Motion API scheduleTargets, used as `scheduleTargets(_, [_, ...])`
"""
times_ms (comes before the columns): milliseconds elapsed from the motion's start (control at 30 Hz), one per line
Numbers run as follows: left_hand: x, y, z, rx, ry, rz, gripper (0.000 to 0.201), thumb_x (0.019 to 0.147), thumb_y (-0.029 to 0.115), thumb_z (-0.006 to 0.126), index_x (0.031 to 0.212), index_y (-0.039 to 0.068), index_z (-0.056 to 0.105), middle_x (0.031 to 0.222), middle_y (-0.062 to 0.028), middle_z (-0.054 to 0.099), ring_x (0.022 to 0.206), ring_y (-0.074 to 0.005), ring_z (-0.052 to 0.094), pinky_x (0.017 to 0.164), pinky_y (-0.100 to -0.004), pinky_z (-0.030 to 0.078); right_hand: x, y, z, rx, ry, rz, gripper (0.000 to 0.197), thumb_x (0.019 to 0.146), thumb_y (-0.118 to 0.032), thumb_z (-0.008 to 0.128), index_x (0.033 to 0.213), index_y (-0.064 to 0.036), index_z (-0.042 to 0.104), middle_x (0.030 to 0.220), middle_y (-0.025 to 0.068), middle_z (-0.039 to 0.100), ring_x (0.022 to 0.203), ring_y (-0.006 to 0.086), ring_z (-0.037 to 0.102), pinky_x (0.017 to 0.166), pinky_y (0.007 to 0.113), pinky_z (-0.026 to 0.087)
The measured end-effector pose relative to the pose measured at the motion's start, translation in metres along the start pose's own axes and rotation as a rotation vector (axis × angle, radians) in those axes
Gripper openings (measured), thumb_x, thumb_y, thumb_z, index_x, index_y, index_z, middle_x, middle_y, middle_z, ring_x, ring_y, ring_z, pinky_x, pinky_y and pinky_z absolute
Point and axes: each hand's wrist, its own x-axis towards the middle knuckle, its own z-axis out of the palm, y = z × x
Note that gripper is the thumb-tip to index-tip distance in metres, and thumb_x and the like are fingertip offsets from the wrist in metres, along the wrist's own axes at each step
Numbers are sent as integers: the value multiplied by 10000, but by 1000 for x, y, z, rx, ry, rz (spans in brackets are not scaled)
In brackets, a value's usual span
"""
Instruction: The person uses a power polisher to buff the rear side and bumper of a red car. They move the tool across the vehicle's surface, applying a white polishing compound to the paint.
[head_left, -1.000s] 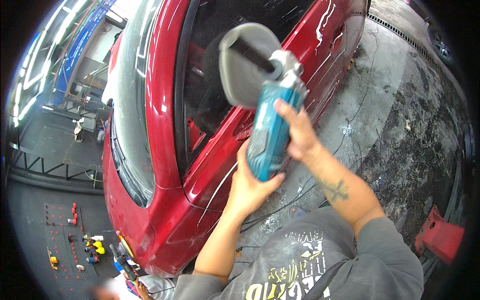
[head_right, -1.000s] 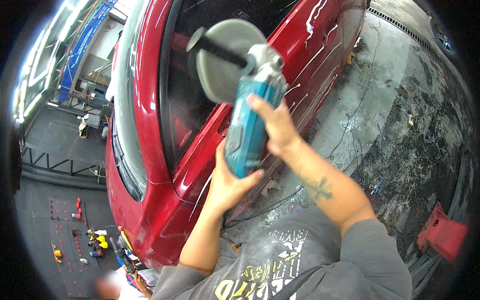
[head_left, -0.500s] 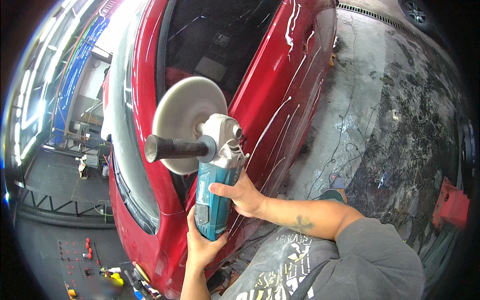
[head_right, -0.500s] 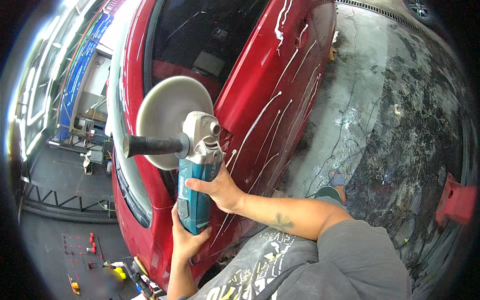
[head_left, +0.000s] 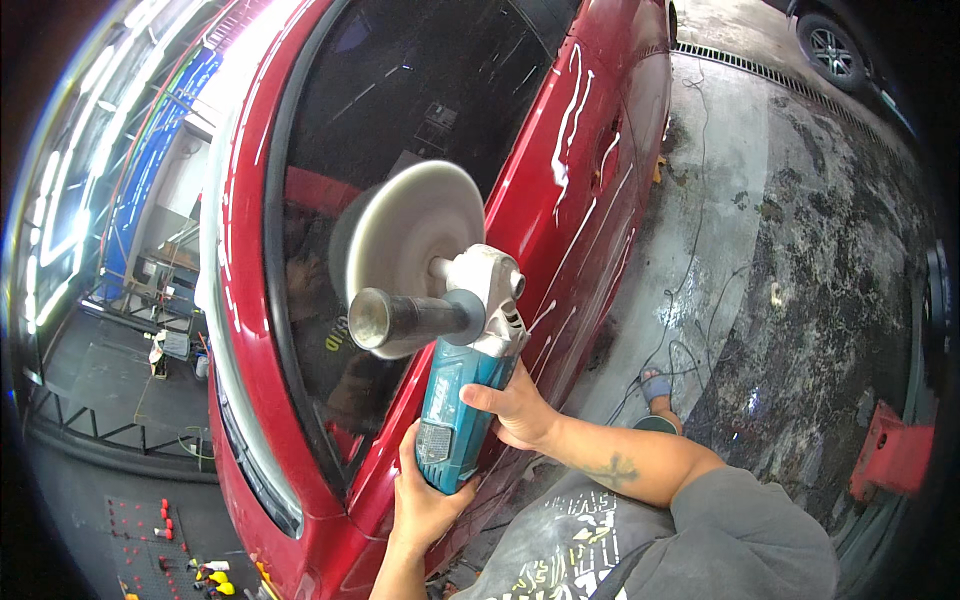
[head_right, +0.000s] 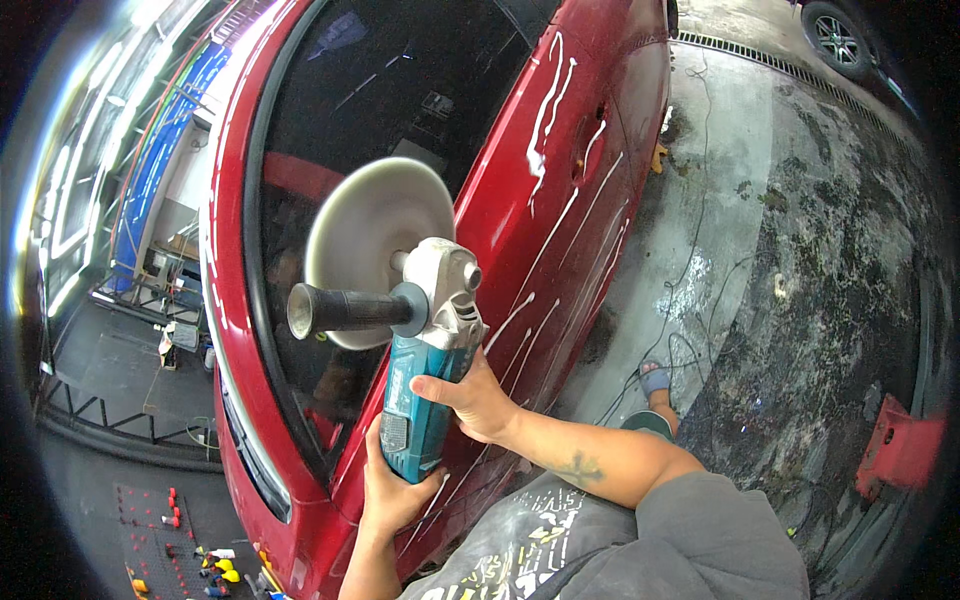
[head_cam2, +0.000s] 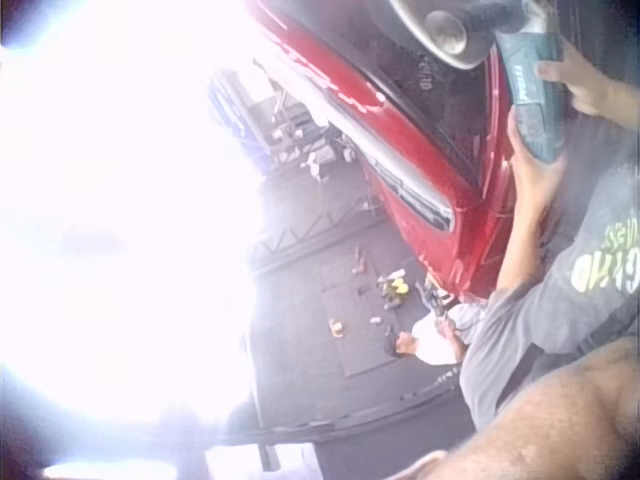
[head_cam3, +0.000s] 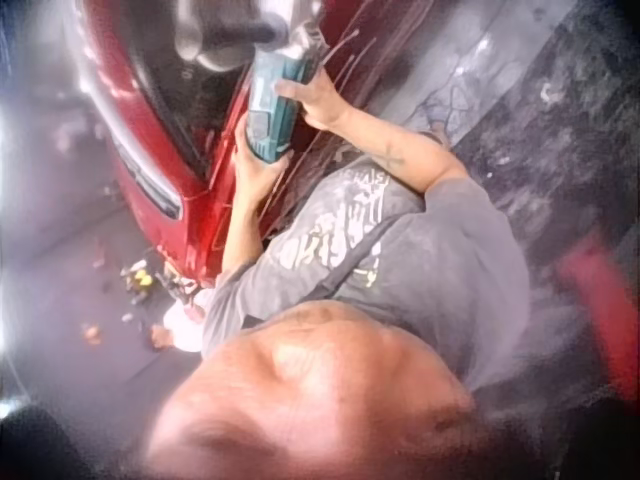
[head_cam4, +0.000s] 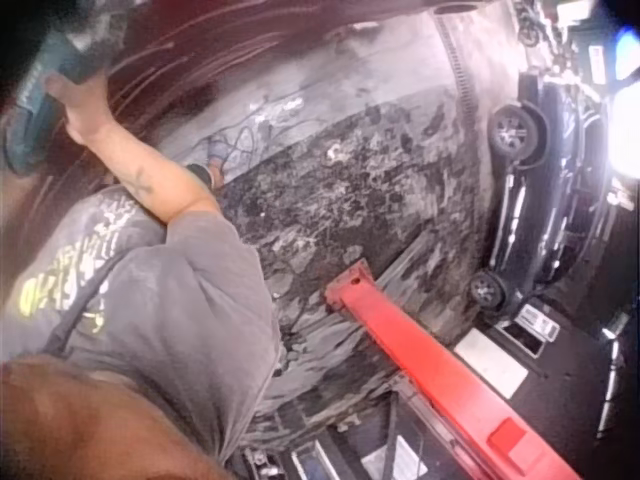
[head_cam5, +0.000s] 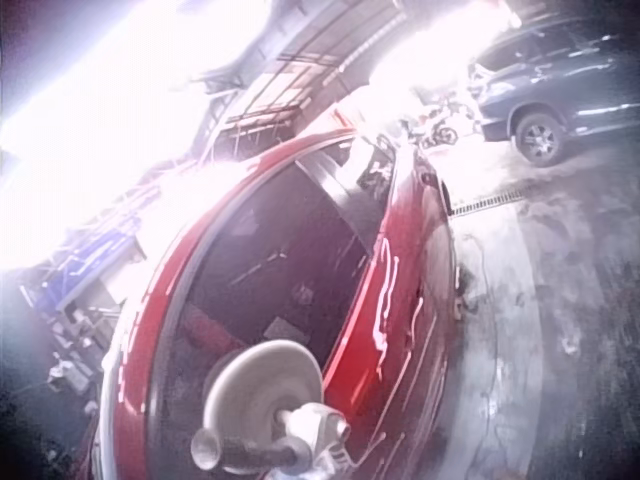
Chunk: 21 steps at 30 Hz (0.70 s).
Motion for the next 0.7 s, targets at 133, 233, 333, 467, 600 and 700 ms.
scheduleTargets(133, [51,53,31,-12,1,18,1110,720,194,963,1614,118,309,1260,-224,747,1142,-334,761,1013,-462,595,39,-64,-28,15,-5,12,700,863,-133,932,1443,-110,541,1239,42,678,1156,174,673,1037,404,563])
scheduleTargets(233, [85,100,45,18,-24,-12,1113,730,196,962,1621,121,300,1259,-235,748,1147,-352,765,1010,-460,598,66,-109,-45,25,-3,27,731,865,-148,931,1470,-116,520,1245,42,673,1166,175,669,1038,404,565])
scheduleTargets(333, [119,135,63,-11,-35,-32,1115,732,196,962,1622,122,295,1259,-239,746,1156,-362,763,1013,-468,596,91,-157,-56,-2,-7,15,741,872,-163,925,1483,-113,509,1245,42,671,1171,177,668,1041,404,565])
scheduleTargets(467, [159,178,84,-9,-13,37,1110,740,204,960,1621,115,290,1255,-258,744,1160,-385,761,1020,-482,592,125,-201,-74,-98,-2,-50,805,869,-280,929,1499,-71,474,1267,95,663,1172,221,696,1020,423,610])
scheduleTargets(600, [186,208,96,-38,-14,16,1109,738,205,960,1618,109,291,1250,-272,743,1166,-406,757,1023,-482,591,150,-233,-82,-90,-31,-85,743,876,-294,925,1449,-31,532,1229,106,685,1113,219,720,984,408,628])
scheduleTargets(700, [183,206,96,-90,-49,0,1100,739,201,963,1608,89,298,1309,-259,712,1211,-369,729,1059,-482,565,144,-233,-80,-132,-10,-72,734,880,-288,920,1448,-34,531,1221,100,686,1107,208,717,980,403,624])
